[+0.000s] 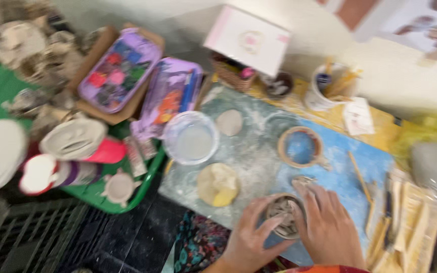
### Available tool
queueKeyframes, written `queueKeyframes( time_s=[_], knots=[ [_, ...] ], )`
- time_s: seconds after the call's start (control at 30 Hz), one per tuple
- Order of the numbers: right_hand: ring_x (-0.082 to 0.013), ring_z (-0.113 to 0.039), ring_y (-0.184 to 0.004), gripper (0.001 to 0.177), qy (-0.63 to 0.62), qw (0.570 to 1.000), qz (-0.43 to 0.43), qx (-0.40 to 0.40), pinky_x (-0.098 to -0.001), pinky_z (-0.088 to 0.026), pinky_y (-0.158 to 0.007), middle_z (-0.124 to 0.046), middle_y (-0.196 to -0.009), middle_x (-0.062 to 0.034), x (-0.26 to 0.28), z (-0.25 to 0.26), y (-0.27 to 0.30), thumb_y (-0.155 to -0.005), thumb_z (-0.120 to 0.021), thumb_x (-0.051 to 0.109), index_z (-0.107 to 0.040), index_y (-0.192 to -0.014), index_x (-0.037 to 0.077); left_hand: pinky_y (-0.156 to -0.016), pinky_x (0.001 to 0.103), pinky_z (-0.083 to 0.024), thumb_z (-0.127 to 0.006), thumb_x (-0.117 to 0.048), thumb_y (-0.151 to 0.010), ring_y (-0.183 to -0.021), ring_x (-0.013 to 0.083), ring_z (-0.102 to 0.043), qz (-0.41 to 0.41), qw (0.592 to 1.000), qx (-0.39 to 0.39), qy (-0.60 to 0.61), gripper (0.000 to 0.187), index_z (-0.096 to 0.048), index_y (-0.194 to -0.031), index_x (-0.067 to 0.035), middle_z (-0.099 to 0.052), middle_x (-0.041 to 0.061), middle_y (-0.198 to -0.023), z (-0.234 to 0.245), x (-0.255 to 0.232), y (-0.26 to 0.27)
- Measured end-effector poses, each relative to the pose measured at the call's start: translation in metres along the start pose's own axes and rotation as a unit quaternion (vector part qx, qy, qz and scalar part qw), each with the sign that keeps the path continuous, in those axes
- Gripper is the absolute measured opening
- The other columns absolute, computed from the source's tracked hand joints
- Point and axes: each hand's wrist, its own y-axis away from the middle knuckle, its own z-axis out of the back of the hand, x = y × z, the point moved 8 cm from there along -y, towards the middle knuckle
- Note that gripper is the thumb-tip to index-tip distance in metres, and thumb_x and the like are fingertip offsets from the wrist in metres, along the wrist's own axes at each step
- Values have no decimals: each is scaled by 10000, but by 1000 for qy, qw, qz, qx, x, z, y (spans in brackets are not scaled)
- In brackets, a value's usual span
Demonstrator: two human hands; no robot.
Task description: The person prepares clay by mixing small clay fragments with water in a cup using a wooden stick, then removes a portion of the clay and rolls it into a small sphere between their palms.
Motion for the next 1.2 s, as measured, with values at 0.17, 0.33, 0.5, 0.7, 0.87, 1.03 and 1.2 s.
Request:
queueKeyframes(
  time_s=[0.17, 0.33, 0.5, 0.7, 0.87, 1.03, 1.2],
  knots=[
    [-343, -508, -1333, 988, -246, 962, 112, 31, -438, -432, -1087, -489, -1421, -200, 77, 13, -70, -732, -845, 314, -297, -1508, 43, -1163, 529, -479, -882, -338, -869, -1389, 466, -524, 21, 998, 43, 52, 847, -447, -1505, 14, -482, 269, -1495, -17, 9, 8],
    [-336, -352, -1514, 1284, -446, 851, 273, 41, -428, -310, -1233, -311, -1604, -251, 138, -15, -139, -711, -946, 224, -38, -1596, 23, -1212, 472, -498, -868, -383, -892, -1426, 391, -552, -13, 999, -9, 30, 836, -431, -1515, -35, -518, 201, -1519, -12, 9, 10],
    [-279, -444, -1453, 1177, -456, 854, 235, 84, -403, -357, -1209, -409, -1538, -174, 139, -44, -158, -689, -950, 176, -200, -1588, 48, -1240, 449, -481, -861, -333, -912, -1382, 363, -526, -29, 997, 0, 70, 811, -411, -1508, -17, -513, 188, -1532, -7, 10, 5],
    [-249, -517, -1446, 1051, -473, 856, 196, 68, -393, -402, -1243, -523, -1513, -104, 103, -43, -142, -704, -961, 189, -372, -1567, 76, -1225, 463, -464, -867, -301, -885, -1411, 387, -555, -15, 996, -2, 88, 852, -408, -1545, -19, -531, 213, -1502, -10, 17, 3],
    [-260, -513, -1446, 1057, -449, 887, 87, 65, -396, -403, -1254, -524, -1525, -103, 1, -20, -71, -690, -965, 224, -380, -1557, 72, -1213, 482, -450, -897, -333, -824, -1399, 400, -531, 20, 994, 28, 104, 886, -408, -1494, -22, -544, 210, -1458, -28, 32, 9],
    [-273, -520, -1426, 1057, -303, 952, -10, 41, -405, -407, -1238, -535, -1502, -110, -73, 31, 3, -659, -962, 230, -395, -1535, 67, -1267, 450, -433, -864, -291, -847, -1481, 365, -518, 32, 988, 40, 149, 847, -405, -1518, -53, -542, 167, -1526, -18, 32, -4],
    [-285, -526, -1406, 1057, -209, 977, -43, 12, -413, -411, -1223, -547, -1479, -116, -92, 32, 50, -629, -960, 236, -410, -1513, 62, -1298, 455, -415, -845, -270, -882, -1514, 343, -485, 36, 980, 75, 183, 815, -407, -1536, -60, -511, 159, -1577, -9, 29, -15]
  ],
)
